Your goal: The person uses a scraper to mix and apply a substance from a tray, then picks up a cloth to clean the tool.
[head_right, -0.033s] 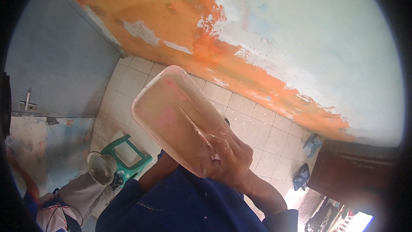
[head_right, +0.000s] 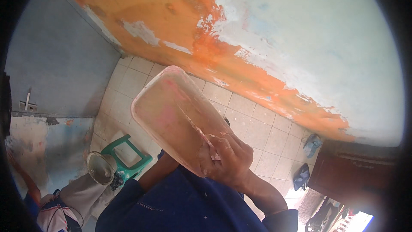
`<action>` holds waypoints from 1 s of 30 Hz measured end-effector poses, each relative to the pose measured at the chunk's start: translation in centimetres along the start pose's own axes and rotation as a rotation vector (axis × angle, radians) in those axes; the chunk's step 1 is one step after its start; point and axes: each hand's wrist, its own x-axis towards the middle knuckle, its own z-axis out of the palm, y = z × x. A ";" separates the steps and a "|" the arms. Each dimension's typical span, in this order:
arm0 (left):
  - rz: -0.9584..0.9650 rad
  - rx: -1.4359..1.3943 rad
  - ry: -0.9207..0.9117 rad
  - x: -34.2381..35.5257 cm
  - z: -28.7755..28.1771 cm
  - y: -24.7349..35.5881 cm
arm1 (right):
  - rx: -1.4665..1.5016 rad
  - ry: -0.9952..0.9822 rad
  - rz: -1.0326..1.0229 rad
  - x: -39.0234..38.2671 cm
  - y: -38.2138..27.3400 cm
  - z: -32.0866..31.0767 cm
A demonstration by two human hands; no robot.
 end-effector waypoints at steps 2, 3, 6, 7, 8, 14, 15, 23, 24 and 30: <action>-0.004 0.005 -0.002 0.0 -0.1 -0.1 | -0.037 0.048 0.014 0.7 -0.4 -0.4; -0.004 0.003 -0.001 0.0 -0.1 -0.1 | -0.054 0.072 0.021 1.1 -0.5 -0.6; -0.005 0.008 -0.005 0.2 -0.1 -0.2 | -0.110 0.124 -0.043 2.4 -0.1 -1.7; -0.004 0.009 -0.006 0.2 0.0 -0.1 | -0.095 0.103 -0.102 2.5 0.5 -1.6; -0.005 0.009 -0.010 0.3 0.1 0.0 | -0.102 0.071 -0.145 2.7 0.7 -1.5; -0.017 0.018 -0.038 0.8 0.7 -0.2 | -0.173 -0.062 -0.036 2.7 0.1 -0.5; -0.022 0.020 -0.044 0.9 0.8 -0.3 | -0.132 -0.073 -0.021 2.9 0.0 -0.5; -0.036 0.031 -0.021 0.1 0.1 -0.6 | -0.028 -0.166 0.002 1.3 -0.1 0.5; -0.038 0.035 -0.023 0.0 0.0 -0.6 | -0.028 -0.165 -0.001 1.2 -0.3 0.4; -0.036 0.052 -0.033 0.3 -0.1 -0.1 | -0.027 -0.085 -0.031 2.5 -1.3 -0.6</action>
